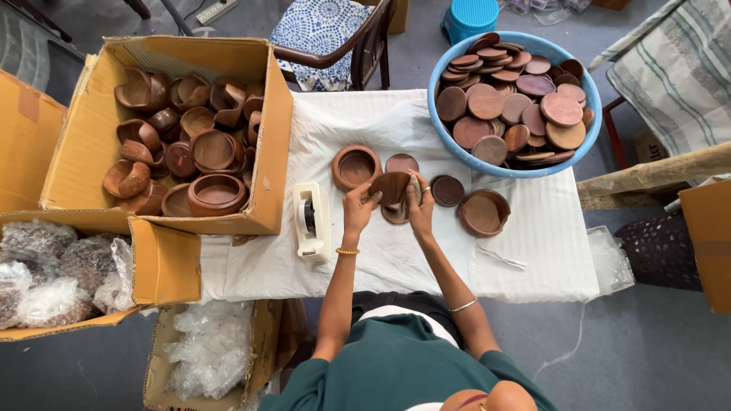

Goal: Cleaning and wiping small wooden bowls and lids using a cloth.

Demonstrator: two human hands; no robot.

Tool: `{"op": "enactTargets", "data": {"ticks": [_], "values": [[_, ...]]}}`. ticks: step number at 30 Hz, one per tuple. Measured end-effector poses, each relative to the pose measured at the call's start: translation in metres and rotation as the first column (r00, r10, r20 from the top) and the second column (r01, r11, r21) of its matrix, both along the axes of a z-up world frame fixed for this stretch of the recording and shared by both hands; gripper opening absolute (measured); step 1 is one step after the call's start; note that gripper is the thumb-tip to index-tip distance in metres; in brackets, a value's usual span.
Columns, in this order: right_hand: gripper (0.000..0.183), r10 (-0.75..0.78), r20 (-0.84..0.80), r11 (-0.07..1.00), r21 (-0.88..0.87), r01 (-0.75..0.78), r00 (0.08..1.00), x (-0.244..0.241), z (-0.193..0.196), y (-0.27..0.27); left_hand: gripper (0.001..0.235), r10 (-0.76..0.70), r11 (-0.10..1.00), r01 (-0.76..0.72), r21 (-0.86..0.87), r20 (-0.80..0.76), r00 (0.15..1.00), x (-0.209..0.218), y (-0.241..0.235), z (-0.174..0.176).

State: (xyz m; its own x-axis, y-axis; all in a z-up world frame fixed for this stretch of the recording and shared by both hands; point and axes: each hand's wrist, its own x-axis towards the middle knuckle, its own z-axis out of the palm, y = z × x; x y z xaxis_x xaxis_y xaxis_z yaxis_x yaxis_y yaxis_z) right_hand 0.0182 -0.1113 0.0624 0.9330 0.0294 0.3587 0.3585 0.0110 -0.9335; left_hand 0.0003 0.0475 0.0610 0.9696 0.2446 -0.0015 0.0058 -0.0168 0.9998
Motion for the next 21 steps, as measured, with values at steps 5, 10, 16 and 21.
{"op": "enactTargets", "data": {"ticks": [5, 10, 16, 21], "values": [[0.031, 0.018, -0.316, 0.976, 0.213, 0.053, 0.948, -0.016, -0.082, 0.012, 0.021, 0.081, 0.894, -0.123, -0.431, -0.116, 0.990, 0.014, -0.012, -0.065], [0.041, 0.179, -0.275, 0.974, -0.082, -0.209, 0.945, -0.029, -0.134, 0.011, 0.021, 0.268, 0.882, -0.313, -0.352, -0.172, 0.948, 0.025, -0.010, -0.108], [0.040, 0.348, -0.532, 0.882, -0.092, -0.461, 0.772, -0.031, -0.167, -0.042, 0.029, 0.370, 0.891, -0.433, -0.137, -0.331, 0.868, 0.053, 0.036, -0.131], [0.040, 0.196, -0.649, 0.937, -0.098, -0.336, 0.735, -0.041, -0.154, -0.052, 0.047, 0.281, 0.913, -0.359, -0.196, -0.336, 0.899, 0.074, 0.051, -0.114]]}}
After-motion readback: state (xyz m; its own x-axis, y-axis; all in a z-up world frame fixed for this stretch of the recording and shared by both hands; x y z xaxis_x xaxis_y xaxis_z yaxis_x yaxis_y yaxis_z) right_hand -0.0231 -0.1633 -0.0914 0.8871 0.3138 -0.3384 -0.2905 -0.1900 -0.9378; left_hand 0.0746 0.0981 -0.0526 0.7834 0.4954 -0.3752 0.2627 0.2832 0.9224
